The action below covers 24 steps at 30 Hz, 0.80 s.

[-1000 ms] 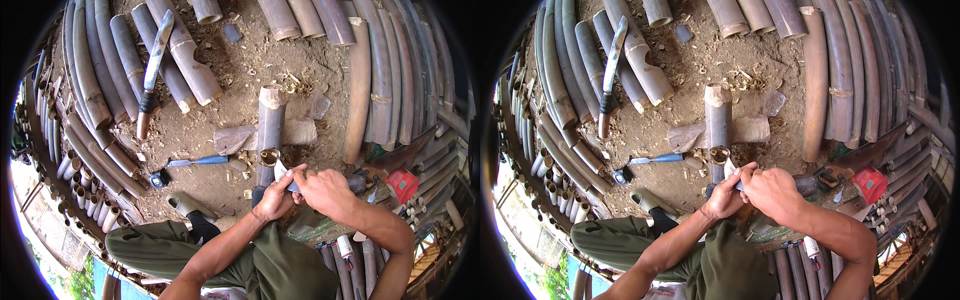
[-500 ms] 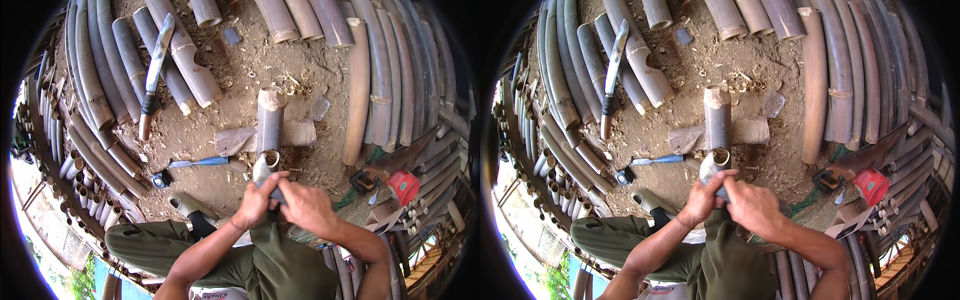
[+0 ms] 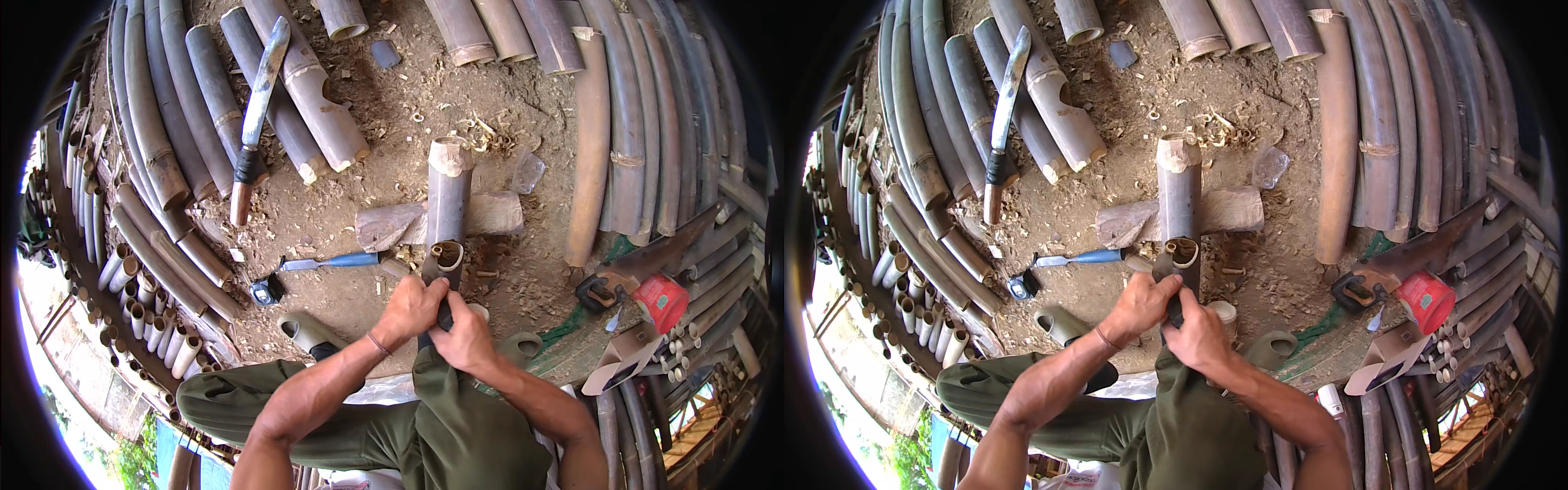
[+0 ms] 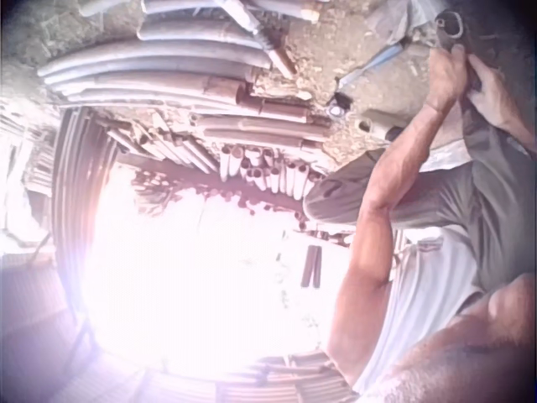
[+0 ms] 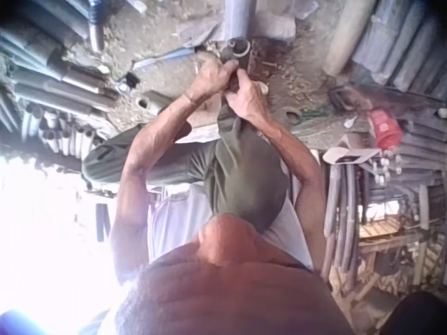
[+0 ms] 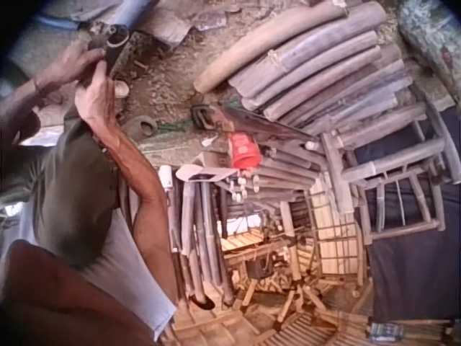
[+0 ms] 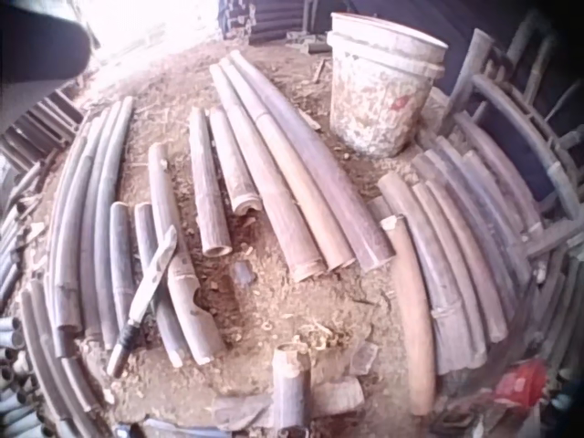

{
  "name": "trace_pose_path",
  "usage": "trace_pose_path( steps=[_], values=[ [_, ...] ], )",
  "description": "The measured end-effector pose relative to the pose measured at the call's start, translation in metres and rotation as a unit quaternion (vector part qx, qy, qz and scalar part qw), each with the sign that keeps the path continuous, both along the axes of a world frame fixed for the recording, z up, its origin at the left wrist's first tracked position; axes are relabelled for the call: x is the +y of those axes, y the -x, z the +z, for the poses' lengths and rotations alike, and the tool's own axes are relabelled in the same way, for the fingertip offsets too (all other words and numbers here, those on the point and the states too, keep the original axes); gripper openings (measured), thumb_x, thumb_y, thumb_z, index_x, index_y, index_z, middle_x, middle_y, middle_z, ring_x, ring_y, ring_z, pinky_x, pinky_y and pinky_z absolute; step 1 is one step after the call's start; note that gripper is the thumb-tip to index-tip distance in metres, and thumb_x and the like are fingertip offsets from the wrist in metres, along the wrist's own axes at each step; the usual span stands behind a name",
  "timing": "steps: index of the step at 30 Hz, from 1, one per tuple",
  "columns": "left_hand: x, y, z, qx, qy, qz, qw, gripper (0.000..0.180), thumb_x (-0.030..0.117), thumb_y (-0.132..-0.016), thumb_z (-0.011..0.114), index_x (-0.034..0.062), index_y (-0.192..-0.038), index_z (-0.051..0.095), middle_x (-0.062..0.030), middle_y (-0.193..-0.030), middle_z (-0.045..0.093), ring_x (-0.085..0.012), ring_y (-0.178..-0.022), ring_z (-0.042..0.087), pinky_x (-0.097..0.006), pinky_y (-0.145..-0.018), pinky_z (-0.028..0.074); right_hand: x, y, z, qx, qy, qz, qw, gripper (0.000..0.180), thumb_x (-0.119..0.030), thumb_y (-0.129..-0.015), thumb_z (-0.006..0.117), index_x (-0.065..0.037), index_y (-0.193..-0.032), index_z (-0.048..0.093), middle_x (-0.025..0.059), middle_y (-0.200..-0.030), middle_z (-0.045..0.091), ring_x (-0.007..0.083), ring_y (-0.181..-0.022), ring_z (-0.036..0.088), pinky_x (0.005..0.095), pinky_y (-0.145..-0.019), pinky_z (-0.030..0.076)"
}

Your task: The person sits on the ground and uses a wooden mallet to strike a metal chisel, splitting and shaping the ends of bamboo poles. They repeatedly rotate the bamboo and use a knife to scrape and refine the cut surfaces, creating a tapered or beveled edge.

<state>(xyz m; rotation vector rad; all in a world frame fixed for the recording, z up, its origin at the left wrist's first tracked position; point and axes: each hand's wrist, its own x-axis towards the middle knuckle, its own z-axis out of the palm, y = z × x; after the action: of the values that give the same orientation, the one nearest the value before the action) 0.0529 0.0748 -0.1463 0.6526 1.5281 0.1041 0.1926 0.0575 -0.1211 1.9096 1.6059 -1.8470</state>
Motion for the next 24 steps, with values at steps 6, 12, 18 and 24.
trace_pose_path(
  steps=[6,12,18,24],
  values=[
    [0.009,0.006,0.002,-0.039,0.064,-0.009,0.997,0.048,0.037,-0.093,0.06,-0.0086,-0.084,0.068,-0.0146,-0.065,0.066,-0.0207,-0.06,0.064,-0.038,-0.056,0.049,-0.003,-0.002,0.006,-0.016,-0.091,0.016,0.996,0.045,-0.015,-0.081,0.07,-0.004,-0.122,0.055,0.0245,-0.091,0.067,0.0452,-0.085,0.065,0.0502,-0.071,0.052],
    [0.011,-0.054,0.009,-0.108,-0.088,0.183,0.973,0.045,0.035,-0.1,0.046,-0.0052,-0.097,0.067,-0.0157,-0.064,0.063,-0.0225,-0.061,0.064,-0.038,-0.059,0.051,0.076,-0.05,0.021,-0.075,-0.14,0.267,0.951,0.032,-0.016,-0.081,0.07,-0.005,-0.107,0.057,0.017,-0.082,0.068,0.0388,-0.07,0.067,0.0479,-0.062,0.054],
    [0.005,-0.055,0.007,-0.297,0.076,0.53,0.79,0.037,0.036,-0.101,0.045,0.0059,-0.092,0.065,-0.0012,-0.066,0.058,-0.0138,-0.057,0.051,-0.028,-0.056,0.042,0.14,0.001,0.043,-0.127,-0.167,0.575,0.791,0.016,-0.02,-0.08,0.07,-0.005,-0.087,0.068,0.0083,-0.075,0.072,0.0221,-0.069,0.072,0.0362,-0.062,0.057],
    [-0.003,-0.044,-0.016,-0.514,0.091,0.583,0.623,0.048,0.056,-0.101,0.037,0.0123,-0.099,0.057,-0.0003,-0.077,0.058,-0.0156,-0.068,0.052,-0.035,-0.074,0.045,0.181,0.058,0.036,-0.135,-0.142,0.717,0.668,0.011,-0.021,-0.079,0.07,-0.014,-0.073,0.075,0.0044,-0.073,0.073,0.0175,-0.072,0.073,0.0334,-0.063,0.057]
  ],
)
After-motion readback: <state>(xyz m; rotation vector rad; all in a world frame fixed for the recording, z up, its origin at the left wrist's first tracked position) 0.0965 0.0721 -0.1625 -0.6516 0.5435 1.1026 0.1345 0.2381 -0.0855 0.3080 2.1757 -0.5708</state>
